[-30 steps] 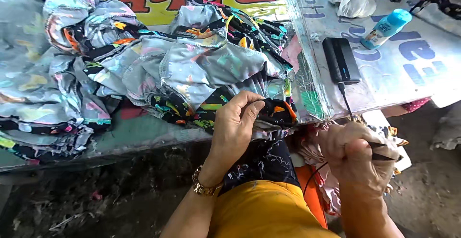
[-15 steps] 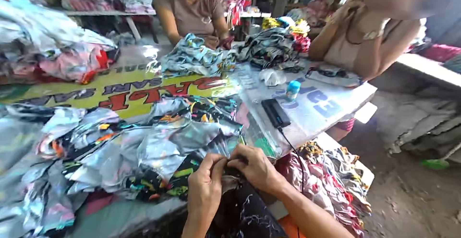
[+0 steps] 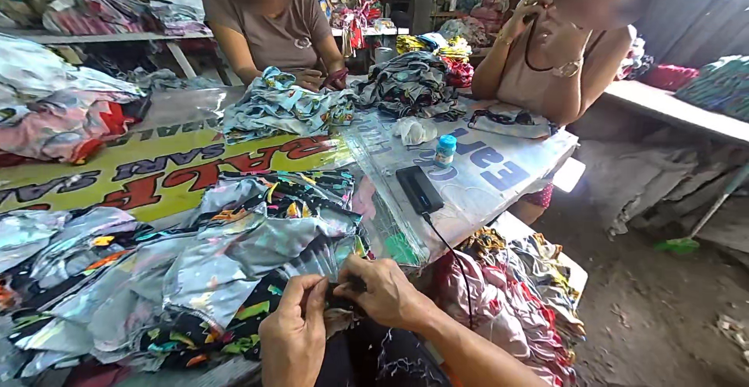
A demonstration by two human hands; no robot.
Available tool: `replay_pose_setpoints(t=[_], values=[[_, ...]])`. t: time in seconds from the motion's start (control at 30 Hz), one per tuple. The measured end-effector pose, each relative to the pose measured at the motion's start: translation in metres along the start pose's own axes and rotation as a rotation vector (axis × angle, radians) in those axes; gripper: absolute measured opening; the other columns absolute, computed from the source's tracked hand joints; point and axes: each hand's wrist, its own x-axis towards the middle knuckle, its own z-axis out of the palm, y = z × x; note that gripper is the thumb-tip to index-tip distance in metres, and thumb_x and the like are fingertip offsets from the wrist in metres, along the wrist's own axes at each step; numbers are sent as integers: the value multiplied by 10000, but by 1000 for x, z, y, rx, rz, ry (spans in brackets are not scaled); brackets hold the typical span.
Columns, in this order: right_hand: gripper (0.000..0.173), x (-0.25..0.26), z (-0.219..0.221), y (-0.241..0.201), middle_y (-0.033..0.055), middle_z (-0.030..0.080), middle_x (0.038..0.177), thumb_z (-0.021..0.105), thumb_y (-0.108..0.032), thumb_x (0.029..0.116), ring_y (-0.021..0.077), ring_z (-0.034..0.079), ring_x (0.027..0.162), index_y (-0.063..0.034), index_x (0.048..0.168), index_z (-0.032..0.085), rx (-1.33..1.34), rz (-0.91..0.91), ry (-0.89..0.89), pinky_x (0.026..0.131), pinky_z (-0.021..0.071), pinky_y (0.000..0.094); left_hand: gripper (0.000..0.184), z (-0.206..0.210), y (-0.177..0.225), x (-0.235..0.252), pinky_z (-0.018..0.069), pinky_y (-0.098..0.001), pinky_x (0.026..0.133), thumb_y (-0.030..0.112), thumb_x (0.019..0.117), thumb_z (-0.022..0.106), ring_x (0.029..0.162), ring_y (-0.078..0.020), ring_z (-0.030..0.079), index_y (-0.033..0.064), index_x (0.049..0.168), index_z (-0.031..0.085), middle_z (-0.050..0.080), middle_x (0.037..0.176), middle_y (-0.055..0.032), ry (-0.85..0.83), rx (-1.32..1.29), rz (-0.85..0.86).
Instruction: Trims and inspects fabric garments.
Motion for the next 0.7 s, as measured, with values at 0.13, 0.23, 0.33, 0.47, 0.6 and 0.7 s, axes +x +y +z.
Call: replay_pose_setpoints(t=[0.13, 0.23, 0.33, 0.47, 0.6, 0.7], values=[[197, -2, 0, 0, 131, 691, 825, 643, -191, 1008, 248, 689, 762, 3, 1023, 672, -1, -6, 12, 683, 543, 453, 279, 1, 0, -1, 464, -77, 624, 250, 1042, 545, 678, 99, 569, 0, 986, 656, 657, 780, 6, 12, 33, 42], [188, -4, 2, -1, 130, 694, 833, 650, -183, 1002, 241, 690, 769, 3, 1020, 674, -7, -2, 36, 698, 545, 446, 251, 0, -1, -2, 479, -70, 651, 234, 1024, 584, 706, 105, 591, 4, 982, 676, 682, 806, 5, 4, -12, 52], [193, -4, 4, 0, 124, 689, 828, 646, -192, 1005, 235, 685, 762, -2, 1021, 671, -17, 7, 30, 691, 541, 440, 162, -4, -2, -4, 516, -75, 665, 170, 974, 640, 721, 102, 626, 18, 985, 694, 715, 835, 22, -18, -89, 4], [211, -5, 0, 1, 122, 721, 896, 683, -199, 986, 216, 702, 807, -7, 1075, 694, -4, -17, -2, 731, 562, 427, 183, -4, -6, -7, 523, -73, 695, 161, 994, 617, 756, 97, 626, -11, 981, 677, 702, 856, 15, 31, -148, 34], [177, -8, 3, 3, 99, 732, 917, 695, -170, 962, 163, 702, 824, -11, 1034, 723, -20, -22, 19, 760, 585, 370, 215, -2, -7, -13, 545, -122, 776, 129, 1029, 571, 832, 41, 659, -53, 986, 677, 721, 913, -51, 92, -134, 79], [119, -10, 5, 7, 66, 728, 921, 679, -127, 959, 118, 698, 837, -28, 1005, 726, -29, -33, 32, 773, 593, 321, 169, -3, -9, -15, 586, -188, 817, 100, 1036, 563, 893, -12, 705, -27, 1001, 670, 747, 963, -36, 129, -221, 51]])
